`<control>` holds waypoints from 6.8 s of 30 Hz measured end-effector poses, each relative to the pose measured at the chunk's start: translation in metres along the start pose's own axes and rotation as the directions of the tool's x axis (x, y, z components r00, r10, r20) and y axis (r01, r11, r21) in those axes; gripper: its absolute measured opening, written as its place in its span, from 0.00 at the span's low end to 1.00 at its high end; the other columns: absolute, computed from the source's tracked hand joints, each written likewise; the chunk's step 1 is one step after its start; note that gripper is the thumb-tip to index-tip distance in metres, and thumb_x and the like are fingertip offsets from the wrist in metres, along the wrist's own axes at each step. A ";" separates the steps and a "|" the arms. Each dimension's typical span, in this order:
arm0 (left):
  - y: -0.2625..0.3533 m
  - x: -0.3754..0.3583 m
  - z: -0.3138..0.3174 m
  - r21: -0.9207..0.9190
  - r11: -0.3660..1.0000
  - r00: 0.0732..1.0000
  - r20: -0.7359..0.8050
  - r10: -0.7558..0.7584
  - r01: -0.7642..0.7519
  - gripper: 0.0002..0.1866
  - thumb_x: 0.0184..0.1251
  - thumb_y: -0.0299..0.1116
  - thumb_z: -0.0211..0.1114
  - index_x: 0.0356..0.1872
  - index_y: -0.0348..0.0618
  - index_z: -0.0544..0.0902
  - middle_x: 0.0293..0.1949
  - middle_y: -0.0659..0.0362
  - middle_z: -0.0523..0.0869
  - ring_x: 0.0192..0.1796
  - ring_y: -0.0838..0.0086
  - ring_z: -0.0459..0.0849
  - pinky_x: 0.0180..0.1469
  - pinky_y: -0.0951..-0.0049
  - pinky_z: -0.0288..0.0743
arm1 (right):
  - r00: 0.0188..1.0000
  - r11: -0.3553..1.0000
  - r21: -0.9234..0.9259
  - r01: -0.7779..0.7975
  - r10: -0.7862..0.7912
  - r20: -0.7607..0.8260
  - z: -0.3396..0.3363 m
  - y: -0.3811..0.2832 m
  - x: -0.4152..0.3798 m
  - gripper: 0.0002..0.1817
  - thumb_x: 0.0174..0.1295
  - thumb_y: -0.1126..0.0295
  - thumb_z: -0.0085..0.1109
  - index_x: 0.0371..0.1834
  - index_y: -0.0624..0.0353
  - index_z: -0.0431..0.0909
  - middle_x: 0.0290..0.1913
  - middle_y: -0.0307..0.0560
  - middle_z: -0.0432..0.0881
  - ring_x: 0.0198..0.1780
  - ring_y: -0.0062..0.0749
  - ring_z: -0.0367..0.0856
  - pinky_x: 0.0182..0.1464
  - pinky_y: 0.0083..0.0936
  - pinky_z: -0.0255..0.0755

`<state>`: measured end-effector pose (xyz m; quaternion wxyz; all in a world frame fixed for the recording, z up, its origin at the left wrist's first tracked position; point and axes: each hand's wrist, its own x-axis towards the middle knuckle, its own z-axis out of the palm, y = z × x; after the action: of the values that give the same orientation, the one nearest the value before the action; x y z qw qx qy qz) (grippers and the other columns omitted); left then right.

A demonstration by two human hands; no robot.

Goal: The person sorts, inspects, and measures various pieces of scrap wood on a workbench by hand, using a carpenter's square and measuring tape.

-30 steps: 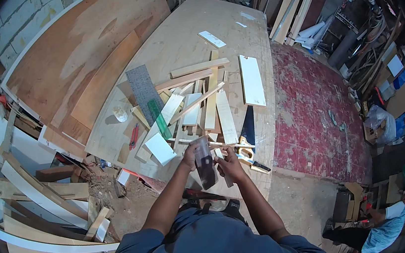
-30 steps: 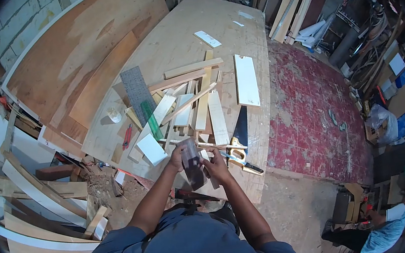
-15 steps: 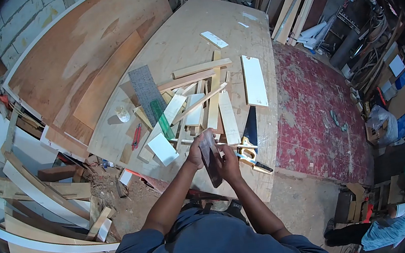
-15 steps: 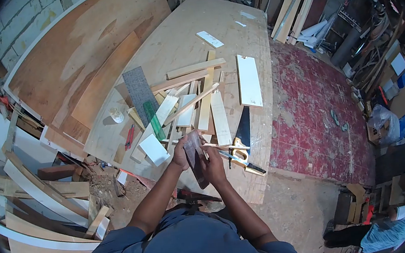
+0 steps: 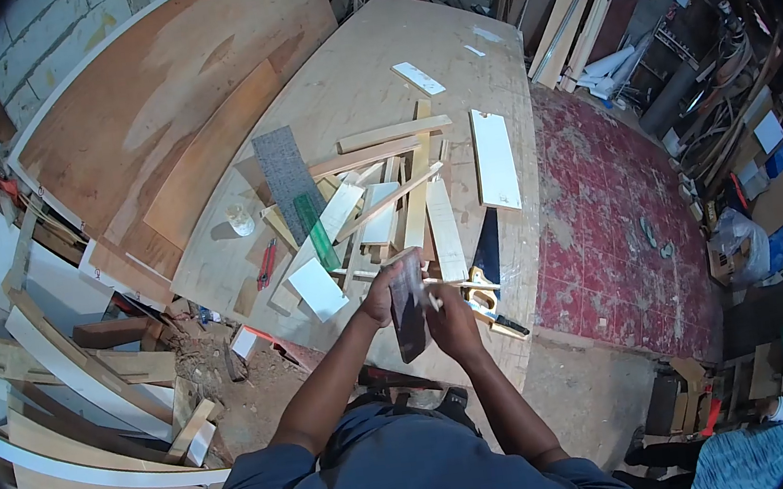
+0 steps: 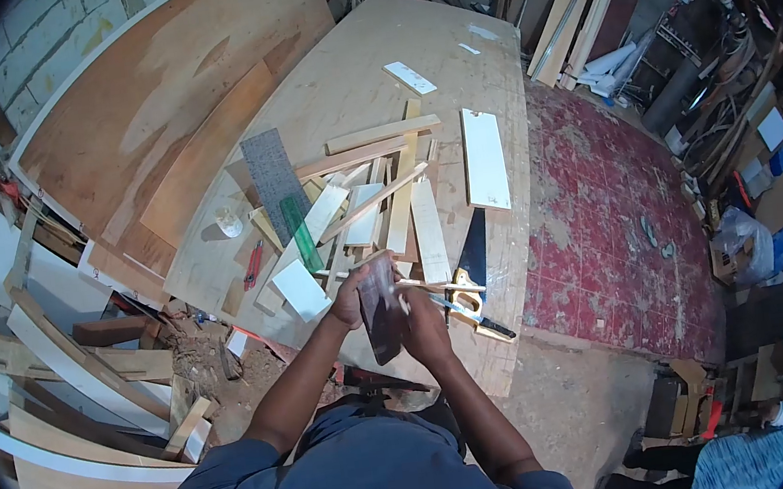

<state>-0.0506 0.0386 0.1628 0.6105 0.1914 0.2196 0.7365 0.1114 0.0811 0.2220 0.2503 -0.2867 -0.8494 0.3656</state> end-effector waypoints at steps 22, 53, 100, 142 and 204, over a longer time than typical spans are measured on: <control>-0.012 -0.007 -0.004 -0.022 0.997 0.997 -0.006 -0.071 0.071 0.27 0.72 0.49 0.49 0.66 0.45 0.70 0.50 0.54 0.81 0.50 0.66 0.82 0.52 0.65 0.78 | 0.999 0.985 0.174 -0.024 0.032 -0.042 0.012 0.020 0.009 0.14 0.59 0.83 0.58 0.49 0.61 0.74 0.40 0.49 0.82 0.36 0.27 0.82 0.35 0.23 0.76; -0.062 -0.023 -0.025 0.326 0.924 0.960 -0.251 -0.122 0.202 0.26 0.67 0.46 0.56 0.62 0.42 0.75 0.48 0.56 0.83 0.48 0.71 0.83 0.50 0.69 0.80 | 0.957 0.979 -0.151 -0.139 0.172 0.234 -0.004 0.015 -0.019 0.14 0.54 0.76 0.58 0.46 0.62 0.78 0.40 0.65 0.82 0.47 0.60 0.79 0.48 0.47 0.72; -0.125 0.087 0.176 0.225 0.966 0.974 -0.152 0.168 -0.131 0.30 0.71 0.50 0.51 0.68 0.42 0.67 0.53 0.56 0.78 0.53 0.66 0.79 0.55 0.63 0.74 | 0.936 0.253 0.928 -0.274 0.290 0.198 -0.221 0.105 -0.004 0.24 0.66 0.72 0.55 0.65 0.57 0.68 0.36 0.39 0.80 0.28 0.21 0.74 0.26 0.17 0.68; -0.035 0.021 0.084 0.052 0.963 0.894 -0.361 0.264 -0.263 0.27 0.72 0.52 0.48 0.62 0.43 0.71 0.45 0.55 0.81 0.49 0.62 0.81 0.53 0.61 0.74 | 0.809 0.577 0.783 0.231 0.334 -0.484 -0.037 0.050 0.032 0.10 0.64 0.73 0.62 0.44 0.57 0.71 0.35 0.36 0.74 0.34 0.18 0.73 0.33 0.19 0.69; -0.134 -0.051 -0.095 0.740 -0.531 0.876 -0.483 0.006 0.412 0.64 0.41 0.53 0.75 0.75 0.39 0.43 0.76 0.42 0.40 0.76 0.39 0.37 0.62 0.17 0.32 | 0.823 0.855 -0.514 -0.074 0.343 0.452 0.087 0.169 -0.116 0.39 0.65 0.66 0.48 0.78 0.37 0.43 0.41 0.69 0.78 0.36 0.61 0.83 0.35 0.49 0.77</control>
<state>0.0161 0.0008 0.0084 0.2562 0.4688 0.8438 0.0499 0.1900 0.0576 0.0145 -0.1141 -0.3214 -0.9098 0.2367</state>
